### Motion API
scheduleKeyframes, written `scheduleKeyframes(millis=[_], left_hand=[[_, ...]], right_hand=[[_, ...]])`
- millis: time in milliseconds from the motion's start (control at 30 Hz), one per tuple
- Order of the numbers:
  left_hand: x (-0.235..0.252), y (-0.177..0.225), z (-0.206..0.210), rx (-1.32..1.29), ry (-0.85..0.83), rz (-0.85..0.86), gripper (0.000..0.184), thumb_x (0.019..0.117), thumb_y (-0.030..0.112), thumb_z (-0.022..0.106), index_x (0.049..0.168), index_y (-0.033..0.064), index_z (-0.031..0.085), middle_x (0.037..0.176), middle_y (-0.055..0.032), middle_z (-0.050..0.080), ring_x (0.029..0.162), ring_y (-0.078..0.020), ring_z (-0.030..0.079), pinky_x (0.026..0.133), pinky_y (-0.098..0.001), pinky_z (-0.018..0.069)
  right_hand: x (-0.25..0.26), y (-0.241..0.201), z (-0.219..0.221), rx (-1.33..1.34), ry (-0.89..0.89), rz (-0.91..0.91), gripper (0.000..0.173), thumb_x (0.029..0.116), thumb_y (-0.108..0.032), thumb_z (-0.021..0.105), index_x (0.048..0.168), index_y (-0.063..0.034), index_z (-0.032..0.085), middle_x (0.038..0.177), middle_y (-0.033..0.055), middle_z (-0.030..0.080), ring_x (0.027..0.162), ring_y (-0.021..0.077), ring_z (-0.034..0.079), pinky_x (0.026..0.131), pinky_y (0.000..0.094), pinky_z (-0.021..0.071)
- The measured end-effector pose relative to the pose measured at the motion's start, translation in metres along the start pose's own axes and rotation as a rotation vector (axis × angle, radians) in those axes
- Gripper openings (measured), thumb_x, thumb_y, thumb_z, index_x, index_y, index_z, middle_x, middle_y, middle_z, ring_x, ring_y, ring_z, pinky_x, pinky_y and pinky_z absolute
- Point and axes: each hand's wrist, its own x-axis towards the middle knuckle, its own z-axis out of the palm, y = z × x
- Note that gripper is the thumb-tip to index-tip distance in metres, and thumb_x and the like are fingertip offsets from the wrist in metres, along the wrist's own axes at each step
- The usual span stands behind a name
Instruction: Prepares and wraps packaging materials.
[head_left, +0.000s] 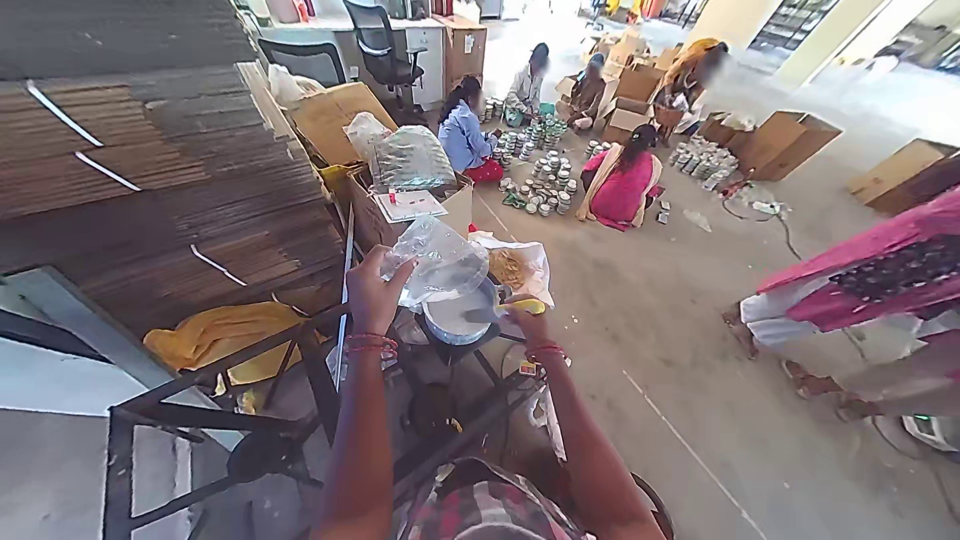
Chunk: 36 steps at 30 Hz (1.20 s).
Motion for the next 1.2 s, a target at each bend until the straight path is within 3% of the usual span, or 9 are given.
scheduleKeyframes(millis=[133,267,400,500,700,867,967,1067,1200], left_hand=[[0.0,-0.002,0.002,-0.021,0.014,-0.021,0.031,0.0937,0.026,0.077,0.107,-0.0006,0.068,0.096,-0.0206,0.071,0.087,-0.0337,0.069,0.079,-0.0575,0.0528],[0.003,-0.003,0.001,-0.013,0.016,0.004,0.031,0.0932,0.025,0.077,0.107,-0.0013,0.068,0.095,-0.0205,0.072,0.087,-0.0333,0.07,0.081,-0.0571,0.0538],[-0.002,-0.006,0.0,-0.012,0.016,-0.002,0.031,0.094,0.024,0.076,0.108,-0.0027,0.068,0.096,-0.0215,0.071,0.088,-0.0343,0.07,0.081,-0.0581,0.0534],[-0.003,-0.007,0.002,-0.017,0.026,0.004,0.031,0.0933,0.024,0.077,0.106,-0.003,0.068,0.095,-0.0213,0.071,0.087,-0.0334,0.07,0.081,-0.0572,0.0537],[0.0,-0.004,-0.001,-0.025,0.029,-0.005,0.03,0.093,0.023,0.077,0.107,-0.0021,0.068,0.096,-0.0199,0.072,0.088,-0.0309,0.07,0.083,-0.0553,0.0539],[-0.003,-0.008,-0.006,-0.008,0.051,-0.036,0.034,0.094,0.027,0.076,0.109,-0.0015,0.067,0.098,-0.0211,0.071,0.091,-0.0336,0.07,0.084,-0.0577,0.0535],[-0.004,-0.007,-0.007,-0.007,0.056,-0.073,0.034,0.0936,0.028,0.077,0.11,-0.0005,0.068,0.099,-0.0214,0.071,0.092,-0.0339,0.07,0.084,-0.0585,0.0528],[-0.004,-0.006,-0.009,-0.031,0.081,-0.084,0.036,0.0924,0.03,0.078,0.11,-0.0001,0.068,0.099,-0.0192,0.071,0.092,-0.0297,0.07,0.085,-0.0545,0.0533],[-0.01,-0.003,-0.012,-0.09,0.117,-0.085,0.037,0.093,0.03,0.077,0.112,-0.0009,0.067,0.099,-0.0174,0.071,0.09,-0.0231,0.069,0.086,-0.0475,0.0545]], right_hand=[[0.001,-0.004,0.02,-0.044,0.051,-0.009,0.019,0.0923,-0.008,0.073,0.11,-0.0011,0.072,0.099,0.0132,0.074,0.083,0.0202,0.073,0.077,0.0399,0.0618],[-0.008,-0.021,0.018,-0.002,-0.094,0.089,0.018,0.0924,-0.001,0.07,0.11,0.0021,0.07,0.094,0.0125,0.073,0.076,0.0161,0.071,0.071,0.0325,0.061],[0.005,-0.011,-0.001,-0.063,-0.013,0.025,0.017,0.0913,-0.007,0.073,0.107,-0.0007,0.072,0.088,0.0102,0.073,0.069,0.0152,0.069,0.068,0.034,0.0607],[0.012,-0.009,0.012,-0.096,0.059,-0.034,0.019,0.091,-0.012,0.075,0.108,-0.004,0.073,0.092,0.0101,0.074,0.074,0.017,0.07,0.072,0.0389,0.0603],[-0.001,-0.024,0.006,-0.024,-0.111,0.08,0.018,0.0925,-0.004,0.071,0.109,0.0019,0.07,0.093,0.0119,0.074,0.073,0.0158,0.071,0.07,0.0323,0.062],[0.015,0.005,0.005,-0.04,0.055,0.009,0.017,0.0926,-0.01,0.073,0.108,-0.0017,0.071,0.09,0.0119,0.074,0.072,0.0176,0.071,0.071,0.0375,0.061],[0.004,-0.007,0.012,0.039,-0.052,0.096,0.019,0.0935,-0.005,0.072,0.112,0.0007,0.069,0.096,0.0131,0.074,0.077,0.0175,0.072,0.072,0.0344,0.0618],[-0.002,-0.021,0.001,0.071,-0.132,0.122,0.017,0.0929,0.0,0.07,0.109,0.0042,0.068,0.093,0.0129,0.073,0.071,0.0158,0.071,0.068,0.0304,0.0624],[0.01,-0.006,0.002,0.05,0.03,0.092,0.017,0.0947,-0.007,0.07,0.109,0.0014,0.07,0.089,0.0128,0.073,0.07,0.0163,0.07,0.069,0.0333,0.0614]])
